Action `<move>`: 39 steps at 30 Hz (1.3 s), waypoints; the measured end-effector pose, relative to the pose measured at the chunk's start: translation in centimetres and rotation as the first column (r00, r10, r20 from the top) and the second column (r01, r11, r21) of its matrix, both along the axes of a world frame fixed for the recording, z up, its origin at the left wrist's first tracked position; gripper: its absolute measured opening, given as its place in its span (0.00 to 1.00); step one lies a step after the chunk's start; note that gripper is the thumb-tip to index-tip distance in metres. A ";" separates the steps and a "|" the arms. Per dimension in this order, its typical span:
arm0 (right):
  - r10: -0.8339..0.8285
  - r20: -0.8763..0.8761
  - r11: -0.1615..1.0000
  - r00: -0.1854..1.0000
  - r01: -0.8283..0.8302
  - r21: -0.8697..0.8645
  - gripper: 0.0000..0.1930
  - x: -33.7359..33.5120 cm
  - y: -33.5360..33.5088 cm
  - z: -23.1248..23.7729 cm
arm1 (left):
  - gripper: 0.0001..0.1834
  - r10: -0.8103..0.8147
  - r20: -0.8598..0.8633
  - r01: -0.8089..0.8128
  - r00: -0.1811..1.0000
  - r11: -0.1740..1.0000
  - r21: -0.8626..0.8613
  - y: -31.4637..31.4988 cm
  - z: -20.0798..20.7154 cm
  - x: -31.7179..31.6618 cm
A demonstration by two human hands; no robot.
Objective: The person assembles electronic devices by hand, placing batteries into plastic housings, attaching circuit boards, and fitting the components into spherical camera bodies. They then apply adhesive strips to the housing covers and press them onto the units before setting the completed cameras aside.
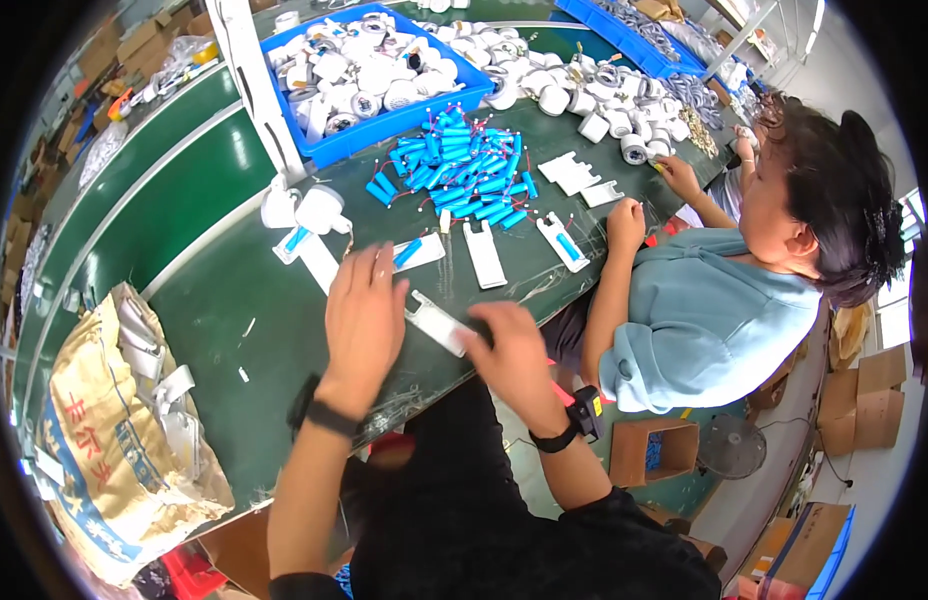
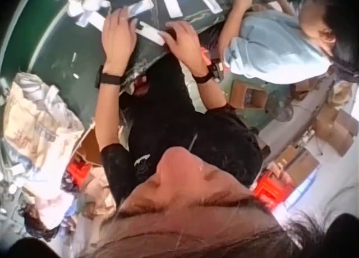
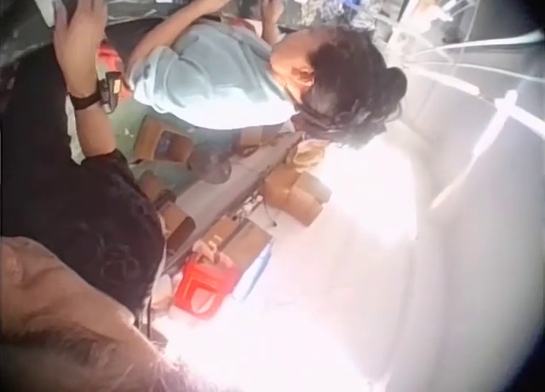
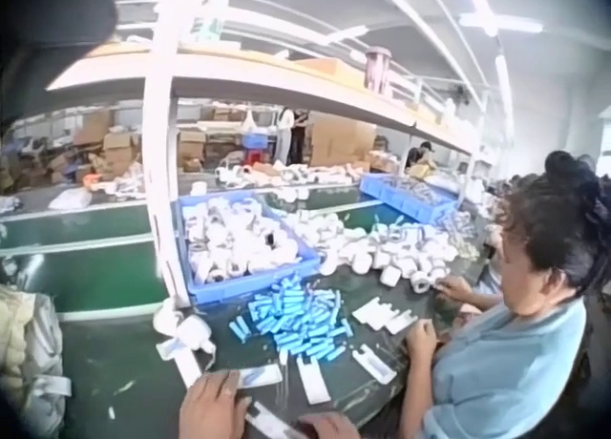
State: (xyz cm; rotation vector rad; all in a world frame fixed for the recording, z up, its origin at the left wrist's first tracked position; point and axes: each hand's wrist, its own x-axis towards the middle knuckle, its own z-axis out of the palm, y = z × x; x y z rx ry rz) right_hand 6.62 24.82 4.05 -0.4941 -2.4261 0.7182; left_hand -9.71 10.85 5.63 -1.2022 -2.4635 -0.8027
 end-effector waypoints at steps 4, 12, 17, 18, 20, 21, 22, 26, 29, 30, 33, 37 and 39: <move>-0.357 -0.033 0.933 0.933 0.358 0.022 0.11 -4.2 6.8 1.0 | 0.52 0.011 0.158 -0.010 0.987 1.000 -0.010 -2.2 0.0 5.8; -0.399 0.259 0.917 0.880 0.380 0.122 0.12 -9.2 12.2 -3.0 | 0.70 -0.041 0.341 0.035 0.939 0.999 0.025 -1.4 -2.2 6.7; -0.250 0.263 0.968 0.932 0.230 0.105 0.16 -7.1 10.6 -3.0 | 0.70 -0.133 0.458 0.129 0.879 0.991 0.041 -6.4 -1.2 7.1; -0.245 0.185 0.966 0.952 0.223 0.128 0.19 -7.0 9.9 -2.5 | 0.69 -0.083 0.442 0.077 0.893 0.997 0.032 -7.0 -1.1 7.4; -0.251 0.077 0.947 0.965 0.228 0.227 0.29 -6.3 9.7 -3.9 | 0.69 -0.016 0.437 0.000 0.899 0.999 0.037 -7.8 -1.4 7.7; -0.239 0.085 0.949 0.967 0.215 0.229 0.29 -6.2 9.4 -3.5 | 0.69 -0.006 0.444 -0.012 0.896 0.999 0.037 -7.9 -1.7 7.8; -0.251 0.077 0.966 0.965 0.245 0.085 0.30 -6.0 9.0 -3.1 | 0.69 -0.004 0.480 -0.037 0.877 0.996 0.077 -8.0 -2.0 7.7; -0.213 0.153 0.977 0.965 0.214 0.006 0.22 -5.4 12.5 -4.1 | 0.70 -0.009 0.483 -0.018 0.876 0.999 0.051 -7.6 -1.1 7.8; -0.213 0.274 0.977 0.938 0.200 0.075 0.13 -5.0 10.2 -1.1 | 0.71 0.045 0.503 -0.080 0.863 0.996 0.048 -8.1 -1.6 8.3; -0.227 0.229 0.974 0.947 0.221 0.052 0.13 -4.1 8.8 0.6 | 0.71 0.047 0.507 -0.086 0.861 0.995 0.053 -8.3 -1.5 8.7; -0.238 0.159 0.969 0.958 0.224 0.101 0.13 -2.5 5.4 2.9 | 0.71 0.142 0.459 -0.177 0.877 0.984 0.034 -9.6 -1.4 10.6; -0.111 0.082 0.958 0.990 0.129 -0.258 0.11 -1.9 1.4 4.5 | 0.73 0.186 0.421 -0.231 0.888 0.971 0.056 -9.3 -2.3 10.4; 0.094 0.078 0.837 0.993 -0.036 -0.546 0.11 -1.2 -2.2 4.6 | 0.74 0.192 0.418 -0.240 0.888 0.968 0.066 -9.6 -2.5 10.1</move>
